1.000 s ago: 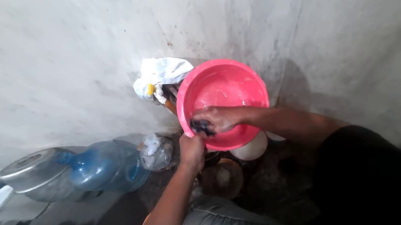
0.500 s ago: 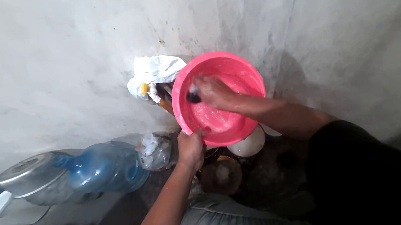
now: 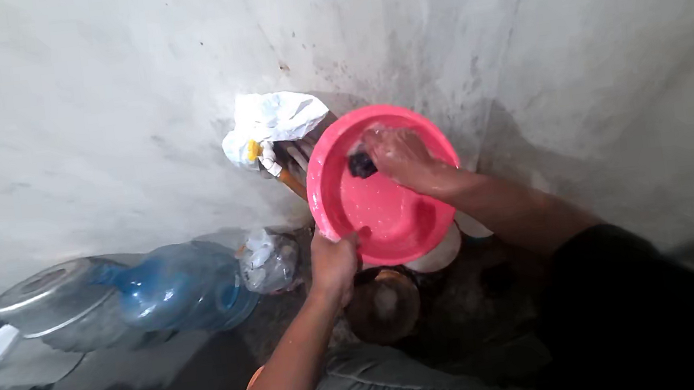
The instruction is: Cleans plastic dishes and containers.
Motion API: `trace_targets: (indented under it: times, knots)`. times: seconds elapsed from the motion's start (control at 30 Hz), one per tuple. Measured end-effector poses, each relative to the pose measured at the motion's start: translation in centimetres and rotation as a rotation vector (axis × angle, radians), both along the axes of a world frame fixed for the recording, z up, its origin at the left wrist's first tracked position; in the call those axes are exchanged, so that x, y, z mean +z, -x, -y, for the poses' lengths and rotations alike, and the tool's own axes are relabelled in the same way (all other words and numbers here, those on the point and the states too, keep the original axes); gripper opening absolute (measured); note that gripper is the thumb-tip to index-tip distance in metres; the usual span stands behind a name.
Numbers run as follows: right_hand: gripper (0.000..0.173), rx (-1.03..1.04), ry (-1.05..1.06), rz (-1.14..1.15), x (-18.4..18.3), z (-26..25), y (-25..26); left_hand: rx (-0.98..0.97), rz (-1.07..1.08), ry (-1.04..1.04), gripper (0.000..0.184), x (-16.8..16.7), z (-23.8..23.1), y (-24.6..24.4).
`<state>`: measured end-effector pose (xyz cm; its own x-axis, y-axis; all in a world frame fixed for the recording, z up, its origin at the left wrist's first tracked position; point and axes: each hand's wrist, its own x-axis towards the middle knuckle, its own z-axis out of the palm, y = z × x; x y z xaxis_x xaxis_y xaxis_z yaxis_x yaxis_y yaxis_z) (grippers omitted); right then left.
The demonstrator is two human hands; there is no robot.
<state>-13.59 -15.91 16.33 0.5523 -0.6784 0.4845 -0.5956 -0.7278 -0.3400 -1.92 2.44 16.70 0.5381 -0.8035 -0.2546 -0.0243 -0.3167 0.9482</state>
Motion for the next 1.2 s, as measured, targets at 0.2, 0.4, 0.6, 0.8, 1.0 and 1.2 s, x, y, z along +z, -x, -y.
trace_targets:
  times: [0.2, 0.4, 0.6, 0.8, 1.0, 1.2]
  knots:
    - [0.027, 0.563, -0.446, 0.151, -4.0, -6.8, -2.6, 0.004, 0.128, 0.056, 0.037, 0.8, 0.6, 0.3]
    - [0.025, 0.139, -0.033, -0.376, -5.5, -1.6, 3.0, 0.025, 0.301, -0.015, 0.046, 1.1, -0.3, -1.1]
    - [0.026, 0.087, 0.545, 0.342, -1.3, 4.5, 5.3, -0.038, 0.33, -0.05, 0.036, 1.4, 0.1, -0.9]
    - [0.058, 0.535, 0.477, 0.185, 2.9, 3.5, 1.4, -0.179, 0.599, -0.18, 0.029, 1.9, 0.2, 0.2]
    - [0.014, 0.87, 0.629, -0.145, 4.7, -3.8, -2.5, -0.2, 0.779, -0.238, 0.018, 2.8, 0.2, 0.7]
    - [0.028, 0.424, 0.423, 0.153, 3.9, 1.7, 1.6, -0.143, 0.824, -0.052, 0.046, 2.4, 0.3, 0.1]
